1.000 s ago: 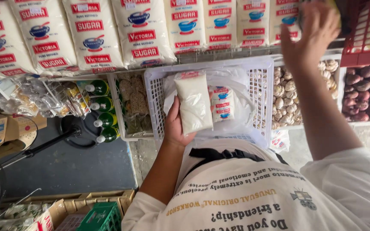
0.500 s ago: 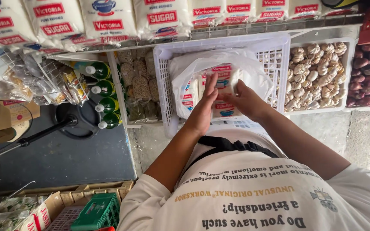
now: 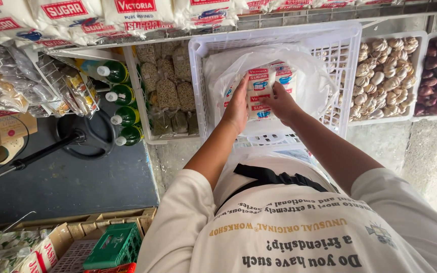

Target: The person repeatedly picks up packets of Victoria Pure Refined Sugar from a shelf, scans them with a handheld scanner, and places them into a white plastic basket. The task is performed continuously in a store setting with various other grocery items visible in the background.

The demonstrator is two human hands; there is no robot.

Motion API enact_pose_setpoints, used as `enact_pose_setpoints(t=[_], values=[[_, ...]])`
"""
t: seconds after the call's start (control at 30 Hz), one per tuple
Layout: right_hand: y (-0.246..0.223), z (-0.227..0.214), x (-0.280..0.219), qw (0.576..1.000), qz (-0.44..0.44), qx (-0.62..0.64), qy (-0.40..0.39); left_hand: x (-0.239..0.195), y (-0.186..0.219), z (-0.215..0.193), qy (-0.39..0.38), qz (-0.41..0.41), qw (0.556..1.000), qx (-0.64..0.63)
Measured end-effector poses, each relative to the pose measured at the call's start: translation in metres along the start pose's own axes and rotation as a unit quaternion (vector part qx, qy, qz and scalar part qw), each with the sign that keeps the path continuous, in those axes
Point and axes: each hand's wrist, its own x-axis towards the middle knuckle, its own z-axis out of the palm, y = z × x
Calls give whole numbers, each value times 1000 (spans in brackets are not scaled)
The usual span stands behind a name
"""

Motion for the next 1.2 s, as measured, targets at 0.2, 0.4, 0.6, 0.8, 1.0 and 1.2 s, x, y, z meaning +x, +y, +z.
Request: enact_pose_setpoints(t=[0.2,0.4,0.6,0.8,1.0,1.2], values=[[22,13,-4,920,-41,-367,133,-16,10,4,32,-46,993,101],[11,24,-18,903,-53,-416,90,-26,6,-11,-4,7,993,121],[-3,39,-41,883,-57,-452,109,-35,16,-5,-24,19,992,120],[-16,44,-50,681,-196,-701,72,-33,22,2,-51,15,990,133],[-15,37,-49,620,-204,-757,-5,-25,15,-3,-38,9,988,151],[-51,32,-51,670,-150,-722,-88,-18,7,-9,48,-97,982,153]])
